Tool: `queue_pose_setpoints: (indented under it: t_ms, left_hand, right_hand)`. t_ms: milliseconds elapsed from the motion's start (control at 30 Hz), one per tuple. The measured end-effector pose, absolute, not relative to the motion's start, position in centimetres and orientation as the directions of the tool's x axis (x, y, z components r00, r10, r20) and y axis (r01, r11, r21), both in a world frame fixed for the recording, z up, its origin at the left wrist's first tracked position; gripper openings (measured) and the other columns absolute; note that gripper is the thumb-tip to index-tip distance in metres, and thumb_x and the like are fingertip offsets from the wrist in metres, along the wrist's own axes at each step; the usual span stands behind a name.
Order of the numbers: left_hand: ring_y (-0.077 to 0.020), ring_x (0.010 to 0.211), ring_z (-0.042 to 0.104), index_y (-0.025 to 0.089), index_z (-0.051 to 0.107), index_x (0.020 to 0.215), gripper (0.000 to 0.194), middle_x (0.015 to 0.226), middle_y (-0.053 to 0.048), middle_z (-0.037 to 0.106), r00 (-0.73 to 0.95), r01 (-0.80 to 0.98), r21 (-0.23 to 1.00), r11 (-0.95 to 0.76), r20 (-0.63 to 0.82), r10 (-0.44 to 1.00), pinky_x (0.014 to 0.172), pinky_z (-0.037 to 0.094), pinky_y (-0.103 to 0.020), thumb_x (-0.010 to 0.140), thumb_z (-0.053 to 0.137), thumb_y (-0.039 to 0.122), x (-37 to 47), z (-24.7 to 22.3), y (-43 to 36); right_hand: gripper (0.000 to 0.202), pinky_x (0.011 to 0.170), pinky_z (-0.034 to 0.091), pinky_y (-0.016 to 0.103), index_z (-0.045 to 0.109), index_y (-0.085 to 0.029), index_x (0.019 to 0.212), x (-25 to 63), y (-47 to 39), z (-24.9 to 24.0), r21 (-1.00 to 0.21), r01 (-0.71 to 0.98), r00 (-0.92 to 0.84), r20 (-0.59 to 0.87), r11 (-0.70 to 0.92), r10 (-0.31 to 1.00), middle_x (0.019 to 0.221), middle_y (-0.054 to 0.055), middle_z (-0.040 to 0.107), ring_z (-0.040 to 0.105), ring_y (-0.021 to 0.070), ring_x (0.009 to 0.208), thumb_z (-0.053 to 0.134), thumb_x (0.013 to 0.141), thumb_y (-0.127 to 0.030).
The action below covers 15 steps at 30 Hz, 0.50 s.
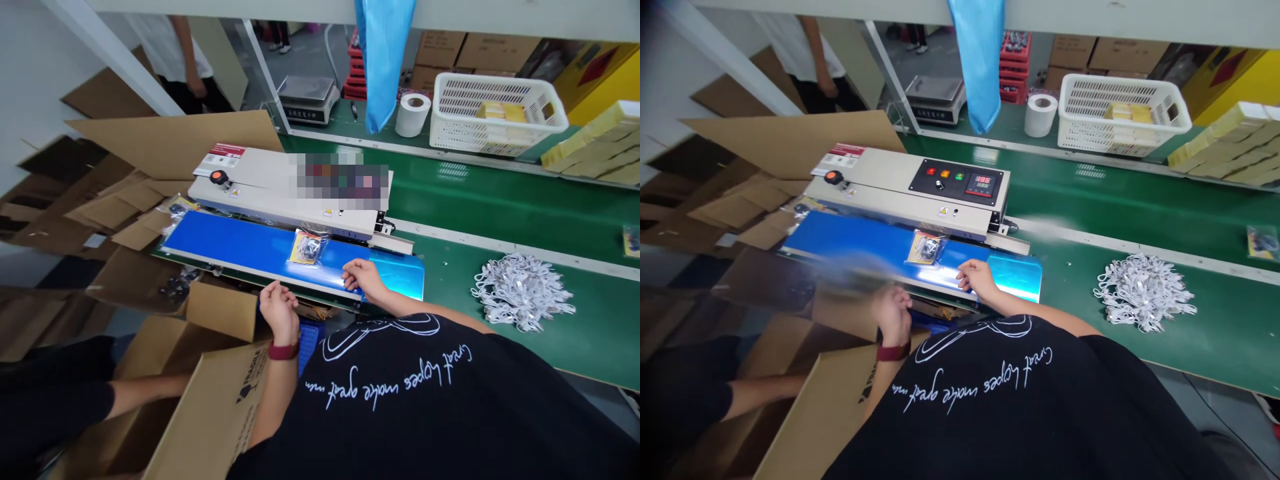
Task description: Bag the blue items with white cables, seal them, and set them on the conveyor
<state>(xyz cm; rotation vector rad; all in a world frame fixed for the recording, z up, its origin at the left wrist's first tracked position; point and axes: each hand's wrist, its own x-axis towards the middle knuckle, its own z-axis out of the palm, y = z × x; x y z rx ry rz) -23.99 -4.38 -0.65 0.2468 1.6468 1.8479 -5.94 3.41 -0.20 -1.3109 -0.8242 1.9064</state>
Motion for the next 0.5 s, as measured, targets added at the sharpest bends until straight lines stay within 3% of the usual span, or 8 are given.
queue_pose_setpoints:
  t_ms: [133, 300, 500]
  left_hand:
    - [-0.0051, 0.037, 0.04, 0.016, 0.054, 0.084, 0.016, 0.056, 0.006, 0.048, -0.757, -0.271, 0.961, -0.047, -0.183, 0.628, 0.032, 0.026, -0.015, 0.072, 0.06, 0.022, -22.9, 1.1, -4.9]
    - [-0.0039, 0.034, 0.036, 0.015, 0.056, 0.078, 0.016, 0.052, 0.006, 0.048, -0.542, -0.278, 0.953, 0.122, -0.26, 0.799, 0.031, 0.023, -0.015, 0.072, 0.064, 0.028, -18.2, 1.4, -3.8]
    - [-0.0042, 0.034, 0.036, 0.015, 0.058, 0.075, 0.018, 0.05, 0.005, 0.048, -0.127, -0.143, 0.905, 0.401, -0.418, 0.899, 0.031, 0.024, -0.015, 0.072, 0.064, 0.032, -11.5, 0.4, -0.5]
  right_hand:
    - [0.012, 0.038, 0.042, 0.017, 0.059, -0.016, 0.072, -5.1, 3.1, 0.2, -0.842, -0.174, -0.34, -0.435, -0.51, 0.834, 0.057, -0.002, 0.062, 0.056, 0.0084, 0.042, 0.062, 0.073, -0.027]
    - [0.022, 0.043, 0.043, 0.018, 0.06, -0.016, 0.075, -0.5, 2.2, 0.4, -0.89, -0.17, -0.349, -0.347, -0.423, 0.87, 0.061, -0.001, 0.064, 0.057, 0.0082, 0.047, 0.065, 0.072, -0.037]
    - [0.025, 0.047, 0.044, 0.021, 0.061, -0.017, 0.08, 10.7, -2.3, -2.6, -0.932, -0.063, -0.069, -0.352, -0.356, 0.933, 0.064, 0.001, 0.064, 0.057, 0.0099, 0.05, 0.059, 0.077, -0.041]
